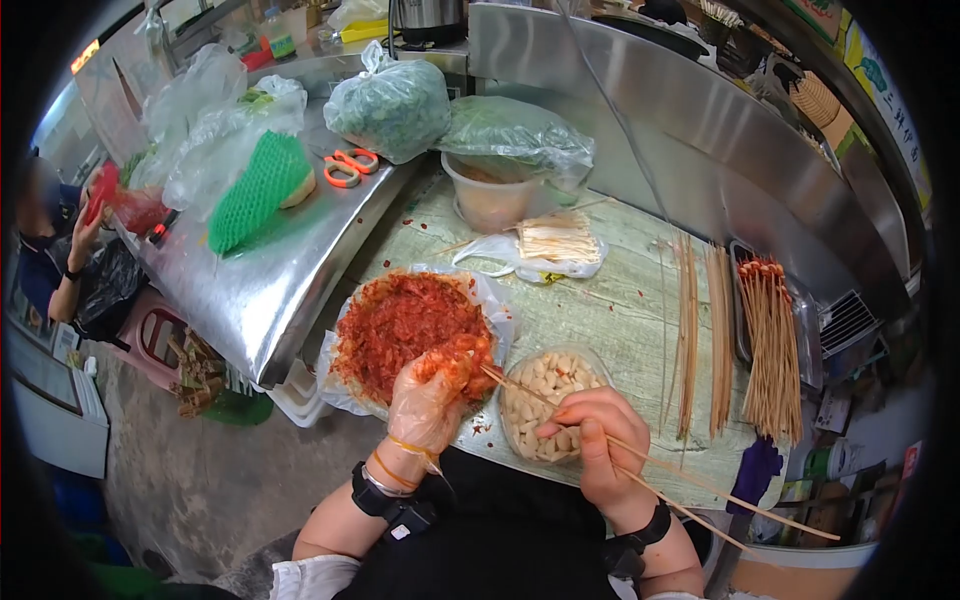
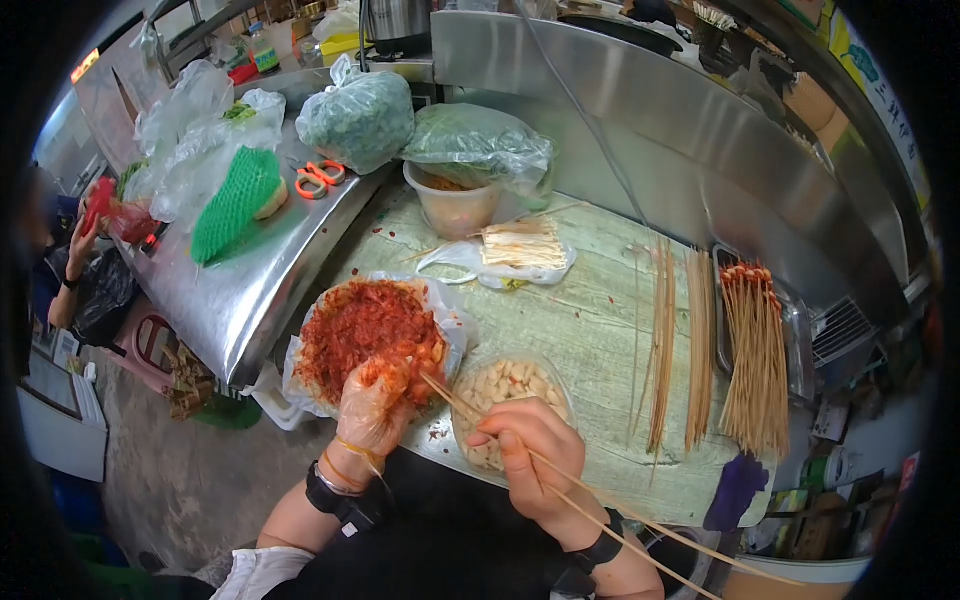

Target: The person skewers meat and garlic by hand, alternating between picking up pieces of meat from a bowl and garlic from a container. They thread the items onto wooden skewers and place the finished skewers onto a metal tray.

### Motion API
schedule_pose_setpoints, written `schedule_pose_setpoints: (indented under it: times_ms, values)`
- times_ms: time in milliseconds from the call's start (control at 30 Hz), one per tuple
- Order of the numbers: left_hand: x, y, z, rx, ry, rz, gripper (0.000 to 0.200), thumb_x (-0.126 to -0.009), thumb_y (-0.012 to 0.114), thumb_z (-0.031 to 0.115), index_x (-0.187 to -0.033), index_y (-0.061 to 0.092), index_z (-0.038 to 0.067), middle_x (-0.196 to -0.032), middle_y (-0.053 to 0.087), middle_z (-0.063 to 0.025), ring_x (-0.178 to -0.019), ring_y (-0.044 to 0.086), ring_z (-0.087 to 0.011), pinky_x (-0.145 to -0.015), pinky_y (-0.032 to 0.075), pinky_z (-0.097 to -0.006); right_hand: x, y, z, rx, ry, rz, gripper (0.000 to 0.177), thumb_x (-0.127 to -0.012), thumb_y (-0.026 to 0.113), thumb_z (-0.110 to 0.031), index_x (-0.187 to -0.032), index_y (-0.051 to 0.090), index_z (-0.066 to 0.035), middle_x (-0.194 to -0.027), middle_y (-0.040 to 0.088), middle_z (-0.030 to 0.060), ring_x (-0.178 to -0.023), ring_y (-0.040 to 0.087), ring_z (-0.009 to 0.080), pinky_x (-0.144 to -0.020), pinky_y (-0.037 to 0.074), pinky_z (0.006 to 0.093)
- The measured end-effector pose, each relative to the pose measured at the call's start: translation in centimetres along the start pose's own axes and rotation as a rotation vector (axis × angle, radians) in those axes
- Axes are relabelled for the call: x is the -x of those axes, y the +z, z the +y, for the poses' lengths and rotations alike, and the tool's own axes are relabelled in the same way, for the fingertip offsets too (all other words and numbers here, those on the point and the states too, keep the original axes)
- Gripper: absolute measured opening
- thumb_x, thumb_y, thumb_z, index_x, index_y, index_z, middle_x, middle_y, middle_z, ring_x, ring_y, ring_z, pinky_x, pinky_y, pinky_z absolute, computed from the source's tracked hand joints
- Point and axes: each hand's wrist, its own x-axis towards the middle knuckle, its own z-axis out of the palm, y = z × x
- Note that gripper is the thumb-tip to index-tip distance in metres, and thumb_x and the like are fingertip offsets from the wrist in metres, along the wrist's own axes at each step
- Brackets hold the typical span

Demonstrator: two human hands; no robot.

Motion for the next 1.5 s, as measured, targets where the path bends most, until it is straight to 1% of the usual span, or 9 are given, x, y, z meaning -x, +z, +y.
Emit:
schedule_pose_setpoints:
  times_ms: [267,333,467,533,733,800,900,1000,1500]
  values:
    - [-0.4,-0.3,-0.2,0.024,0.009,0.022,0.028,-0.087,0.060,0.006,-0.111,0.054,-0.007,-0.109,0.061,-0.0179,-0.096,0.062,-0.0273,-0.086,0.052,-0.0409,-0.3,1.0,0.7,-0.002,-0.029,0.002,0.017,-0.092,0.048,-0.011,-0.088,0.062,-0.001,-0.084,0.063,0.0122,-0.074,0.061,0.0231,-0.068,0.049,0.0306]
    - [-0.4,0.1,-0.4,0.016,0.037,0.055,0.033,-0.085,0.065,0.016,-0.110,0.055,-0.005,-0.102,0.062,-0.0128,-0.091,0.060,-0.0212,-0.077,0.051,-0.0316,-0.3,1.3,0.9,0.035,-0.062,-0.012,0.018,-0.091,0.049,-0.010,-0.086,0.063,-0.001,-0.085,0.063,0.0122,-0.074,0.061,0.0233,-0.067,0.050,0.0307]
    - [-0.4,0.5,-0.5,0.010,0.058,0.098,0.031,-0.087,0.063,0.014,-0.110,0.055,-0.005,-0.103,0.061,-0.0132,-0.094,0.061,-0.0237,-0.081,0.053,-0.0363,-0.7,1.5,1.5,0.096,-0.151,-0.043,0.019,-0.091,0.048,-0.013,-0.086,0.062,-0.001,-0.085,0.063,0.0127,-0.072,0.061,0.0229,-0.065,0.050,0.0308]
    - [-0.6,0.1,-0.5,0.069,0.066,0.111,0.023,-0.089,0.054,0.002,-0.110,0.054,-0.007,-0.106,0.061,-0.0182,-0.096,0.062,-0.0287,-0.084,0.053,-0.0424,-0.7,1.5,1.7,0.148,-0.212,-0.076,0.021,-0.093,0.046,-0.014,-0.088,0.060,0.000,-0.086,0.063,0.0131,-0.070,0.061,0.0215,-0.065,0.049,0.0302]
    - [-0.6,1.0,-0.3,0.094,0.071,0.150,0.023,-0.090,0.053,0.003,-0.111,0.054,-0.006,-0.105,0.062,-0.0175,-0.097,0.062,-0.0285,-0.084,0.054,-0.0407,-0.6,1.9,1.9,0.198,-0.324,-0.082,0.018,-0.092,0.047,-0.013,-0.092,0.060,-0.001,-0.087,0.063,0.0131,-0.070,0.061,0.0232,-0.060,0.050,0.0305]
    - [-0.6,0.9,-0.3,0.083,0.075,0.148,0.023,-0.090,0.053,0.003,-0.111,0.054,-0.007,-0.105,0.062,-0.0174,-0.097,0.062,-0.0285,-0.084,0.054,-0.0408,-0.8,1.9,2.1,0.189,-0.349,-0.089,0.014,-0.080,0.060,-0.002,-0.094,0.060,-0.001,-0.090,0.061,0.0137,-0.068,0.062,0.0256,-0.055,0.050,0.0311]
    - [-0.7,0.5,-0.5,0.079,0.088,0.149,0.024,-0.090,0.054,0.004,-0.111,0.054,-0.007,-0.104,0.062,-0.0170,-0.096,0.062,-0.0282,-0.083,0.054,-0.0410,-0.8,2.2,2.1,0.199,-0.367,-0.084,0.016,-0.078,0.061,0.000,-0.094,0.060,-0.001,-0.089,0.061,0.0135,-0.069,0.062,0.0255,-0.056,0.051,0.0310]
    - [-0.8,0.4,-0.5,0.089,0.099,0.157,0.024,-0.090,0.054,0.005,-0.111,0.054,-0.007,-0.102,0.063,-0.0168,-0.094,0.063,-0.0278,-0.082,0.054,-0.0411,-0.8,2.6,2.2,0.205,-0.383,-0.086,0.015,-0.091,0.050,-0.013,-0.094,0.060,-0.002,-0.088,0.062,0.0129,-0.069,0.061,0.0230,-0.058,0.050,0.0301]
    - [-1.2,0.4,-0.4,0.105,0.146,0.237,0.019,-0.090,0.052,0.002,-0.107,0.056,-0.005,-0.100,0.063,-0.0155,-0.091,0.064,-0.0255,-0.080,0.055,-0.0374,-1.8,3.7,2.1,0.277,-0.410,-0.103,0.010,-0.086,0.055,-0.008,-0.089,0.062,-0.001,-0.088,0.061,0.0121,-0.069,0.061,0.0244,-0.058,0.050,0.0306]
